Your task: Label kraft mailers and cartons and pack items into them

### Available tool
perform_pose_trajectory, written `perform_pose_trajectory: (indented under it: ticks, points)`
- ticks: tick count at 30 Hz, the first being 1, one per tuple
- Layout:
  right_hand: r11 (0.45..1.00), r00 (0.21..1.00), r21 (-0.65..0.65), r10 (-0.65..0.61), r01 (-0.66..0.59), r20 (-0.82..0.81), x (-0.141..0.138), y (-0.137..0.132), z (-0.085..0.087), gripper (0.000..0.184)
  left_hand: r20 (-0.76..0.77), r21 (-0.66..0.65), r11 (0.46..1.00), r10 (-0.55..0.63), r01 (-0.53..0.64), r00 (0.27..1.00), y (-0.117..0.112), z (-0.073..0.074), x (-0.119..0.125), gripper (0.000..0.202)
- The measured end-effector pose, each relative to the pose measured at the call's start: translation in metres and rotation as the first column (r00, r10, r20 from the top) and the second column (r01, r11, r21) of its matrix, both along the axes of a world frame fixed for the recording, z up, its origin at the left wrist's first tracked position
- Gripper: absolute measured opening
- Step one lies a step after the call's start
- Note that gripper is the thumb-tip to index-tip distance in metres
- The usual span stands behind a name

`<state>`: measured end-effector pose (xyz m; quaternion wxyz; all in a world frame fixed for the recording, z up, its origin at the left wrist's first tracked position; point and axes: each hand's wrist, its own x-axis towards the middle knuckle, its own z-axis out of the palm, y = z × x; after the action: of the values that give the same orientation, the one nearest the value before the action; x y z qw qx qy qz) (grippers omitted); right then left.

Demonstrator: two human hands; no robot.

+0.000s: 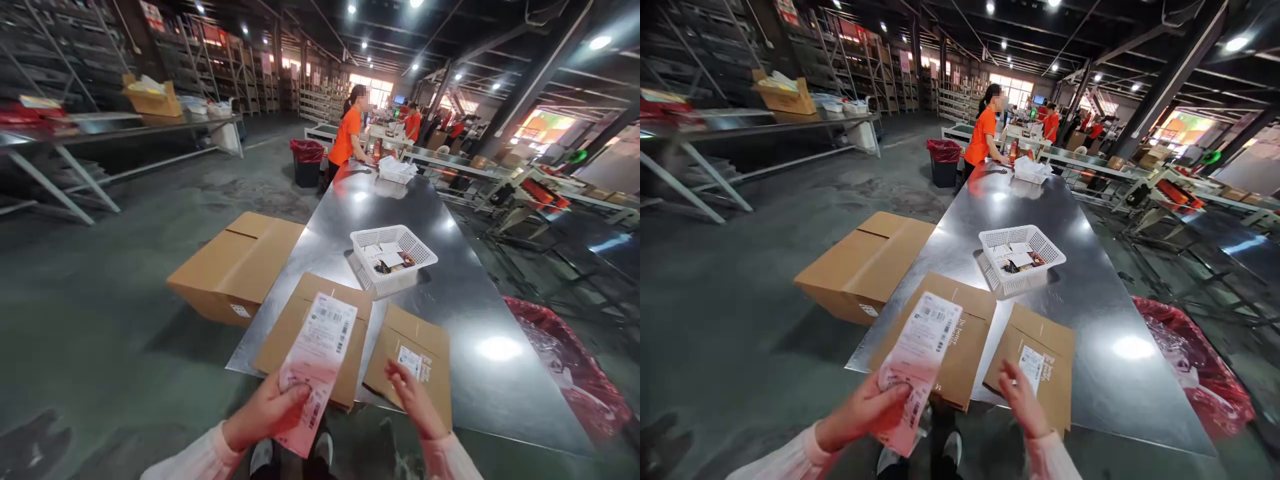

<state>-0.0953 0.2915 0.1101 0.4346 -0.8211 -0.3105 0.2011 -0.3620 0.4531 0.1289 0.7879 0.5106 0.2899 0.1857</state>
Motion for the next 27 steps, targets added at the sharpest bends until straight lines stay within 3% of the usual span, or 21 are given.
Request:
perform_pose_trajectory:
  ticks: [1,2,4,5,7,9,13,16,19,21,23,25,27]
  points:
    - [0.959,0.926,0.14,0.276,-0.247,-0.259,-0.031,0.016,0.0,0.087,-0.002,0.015,0.995,-0.094,0.094,0.996,-0.004,-0.001,-0.001,0.055]
    - [0.91,0.838,0.294,0.393,-0.294,-0.378,-0.062,0.031,0.001,0.094,-0.005,0.023,0.983,-0.184,0.184,0.983,-0.006,-0.002,-0.001,0.054]
    - [0.9,0.762,0.38,0.396,-0.212,-0.513,-0.112,0.052,0.001,0.072,0.004,0.026,0.971,-0.238,0.238,0.971,-0.006,-0.003,0.0,0.056]
    - [0.908,0.759,0.375,0.375,-0.185,-0.533,-0.129,0.058,0.0,0.062,0.013,0.019,0.984,-0.177,0.177,0.984,-0.003,-0.004,0.001,0.06]
    - [0.906,0.753,0.336,0.407,-0.259,-0.517,-0.143,0.066,-0.001,0.049,0.013,-0.011,0.997,0.074,-0.074,0.997,0.004,-0.009,0.003,0.063]
    - [0.88,0.753,0.325,0.468,-0.347,-0.463,-0.139,0.074,-0.002,0.049,-0.024,-0.038,0.968,0.247,-0.247,0.969,0.009,-0.016,0.005,0.054]
    - [0.899,0.838,0.214,0.434,-0.382,-0.33,-0.114,0.097,0.006,0.052,-0.082,0.026,0.96,0.279,-0.278,0.957,0.004,-0.034,0.01,0.046]
    - [0.861,0.833,0.075,0.507,-0.504,-0.222,-0.11,0.107,0.013,0.044,-0.117,0.049,0.917,0.399,-0.396,0.91,-0.005,-0.048,0.014,0.048]
    - [0.863,0.836,0.05,0.5,-0.502,-0.226,-0.11,0.111,0.006,0.041,-0.159,0.044,0.879,0.476,-0.475,0.865,-0.005,-0.059,0.016,0.05]
    - [0.884,0.87,0.074,0.468,-0.462,-0.155,-0.104,0.121,-0.007,0.04,-0.137,-0.011,0.898,0.434,-0.439,0.89,0.0,-0.067,0.014,0.051]
    - [0.919,0.923,0.086,0.385,-0.385,0.022,-0.091,0.14,-0.023,0.04,-0.092,-0.117,0.944,0.298,-0.307,0.95,0.007,-0.077,0.009,0.059]
    - [0.954,0.945,0.066,0.276,-0.291,0.175,-0.074,0.167,-0.04,0.041,-0.07,-0.222,0.961,0.152,-0.164,0.986,0.009,-0.093,-0.001,0.065]
    - [0.979,0.95,0.019,0.193,-0.204,0.244,-0.056,0.194,-0.054,0.042,-0.083,-0.265,0.959,0.077,-0.097,0.994,0.002,-0.113,-0.017,0.065]
